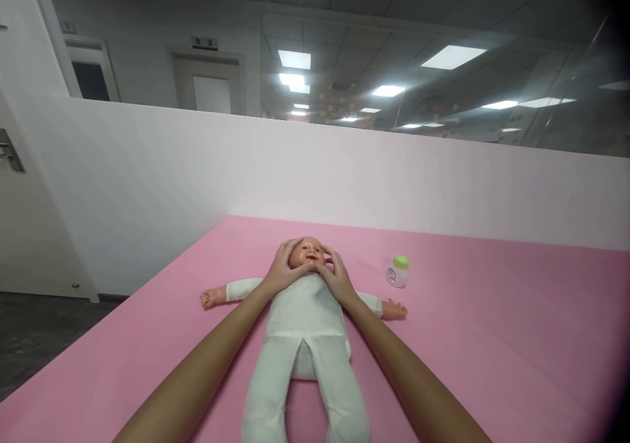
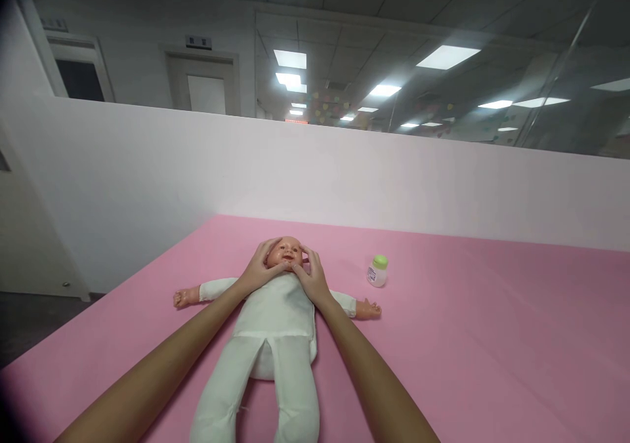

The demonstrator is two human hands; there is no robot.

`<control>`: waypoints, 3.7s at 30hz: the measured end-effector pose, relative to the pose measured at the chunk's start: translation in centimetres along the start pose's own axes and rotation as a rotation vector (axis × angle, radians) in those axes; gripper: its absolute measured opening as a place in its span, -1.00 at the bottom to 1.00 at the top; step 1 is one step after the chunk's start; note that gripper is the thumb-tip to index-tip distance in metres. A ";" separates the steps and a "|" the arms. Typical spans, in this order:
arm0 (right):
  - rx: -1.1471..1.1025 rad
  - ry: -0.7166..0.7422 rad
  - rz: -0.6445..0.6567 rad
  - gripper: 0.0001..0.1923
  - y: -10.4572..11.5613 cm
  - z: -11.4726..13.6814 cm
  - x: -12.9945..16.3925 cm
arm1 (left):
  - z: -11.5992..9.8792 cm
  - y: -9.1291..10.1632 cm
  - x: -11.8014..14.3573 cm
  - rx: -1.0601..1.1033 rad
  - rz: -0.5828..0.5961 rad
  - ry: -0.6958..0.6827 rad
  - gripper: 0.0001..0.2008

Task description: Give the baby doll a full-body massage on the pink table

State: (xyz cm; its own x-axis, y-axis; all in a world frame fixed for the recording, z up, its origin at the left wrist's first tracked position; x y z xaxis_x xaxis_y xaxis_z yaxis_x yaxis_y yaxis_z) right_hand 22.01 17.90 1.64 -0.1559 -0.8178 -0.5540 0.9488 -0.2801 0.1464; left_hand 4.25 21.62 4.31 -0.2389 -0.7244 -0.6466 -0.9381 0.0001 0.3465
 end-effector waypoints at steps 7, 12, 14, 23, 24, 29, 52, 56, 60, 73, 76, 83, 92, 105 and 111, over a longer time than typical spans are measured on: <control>0.007 -0.007 -0.001 -0.44 0.0 0.4 0.0 | -0.4 0.1 0.2 0.024 0.027 -0.022 -0.22; -0.007 -0.005 -0.009 -0.49 0.1 0.4 0.0 | -0.8 0.3 0.1 0.041 0.045 -0.020 -0.32; -0.011 -0.007 -0.003 -0.46 0.0 0.3 0.0 | -0.7 0.3 0.1 0.057 0.048 -0.008 -0.32; -0.005 0.000 -0.009 -0.47 0.1 0.7 0.0 | -0.6 0.4 0.0 0.090 0.049 0.006 -0.36; -0.005 -0.002 -0.004 -0.45 0.1 0.7 0.1 | -0.6 0.4 0.0 0.091 0.051 0.011 -0.34; 0.006 -0.005 0.003 -0.42 0.0 0.6 0.0 | -0.3 0.2 0.1 0.092 0.066 0.022 -0.22; -0.001 -0.012 -0.018 -0.49 0.2 1.0 0.1 | -0.6 0.4 -0.1 0.060 0.053 -0.017 -0.39; -0.001 -0.018 -0.001 -0.41 0.0 0.9 0.1 | -0.4 0.3 -0.1 0.065 0.058 -0.009 -0.33; 0.004 -0.012 0.008 -0.40 0.0 0.8 0.2 | -0.4 0.2 0.0 0.061 0.064 -0.017 -0.27; 0.001 0.002 -0.009 -0.45 0.1 0.7 0.0 | -0.6 0.3 0.0 0.065 0.052 -0.004 -0.34; 0.000 -0.004 -0.004 -0.39 0.0 0.7 0.0 | -0.5 0.3 0.0 0.051 0.036 -0.009 -0.34; 0.033 0.042 -0.008 -0.48 0.1 0.8 -0.1 | -0.2 0.1 0.2 0.035 0.032 -0.007 -0.22; 0.029 0.055 -0.039 -0.48 0.1 0.8 -0.1 | -0.3 0.2 0.0 -0.007 0.013 -0.017 -0.43; 0.018 0.044 -0.035 -0.48 0.1 0.6 -0.1 | -0.1 0.1 -0.1 -0.021 0.011 -0.027 -0.43; 0.011 0.010 -0.032 -0.43 0.1 0.4 -0.1 | -0.1 0.2 -0.1 -0.005 0.010 -0.008 -0.37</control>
State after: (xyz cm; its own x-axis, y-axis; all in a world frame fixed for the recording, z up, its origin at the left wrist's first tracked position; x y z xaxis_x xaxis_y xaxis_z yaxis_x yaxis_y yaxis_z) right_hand 22.00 17.74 2.05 -0.1829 -0.8032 -0.5669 0.9403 -0.3113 0.1378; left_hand 4.13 21.59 4.53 -0.2506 -0.7192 -0.6481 -0.9342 0.0039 0.3568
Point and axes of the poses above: each hand's wrist, its own x-axis away from the middle knuckle, its own y-axis out of the back of the hand, z = x × y, the point moved 8 cm from there along -x, towards the middle knuckle, and after that the axes turned 4 degrees about -z, right-handed, at the moved point
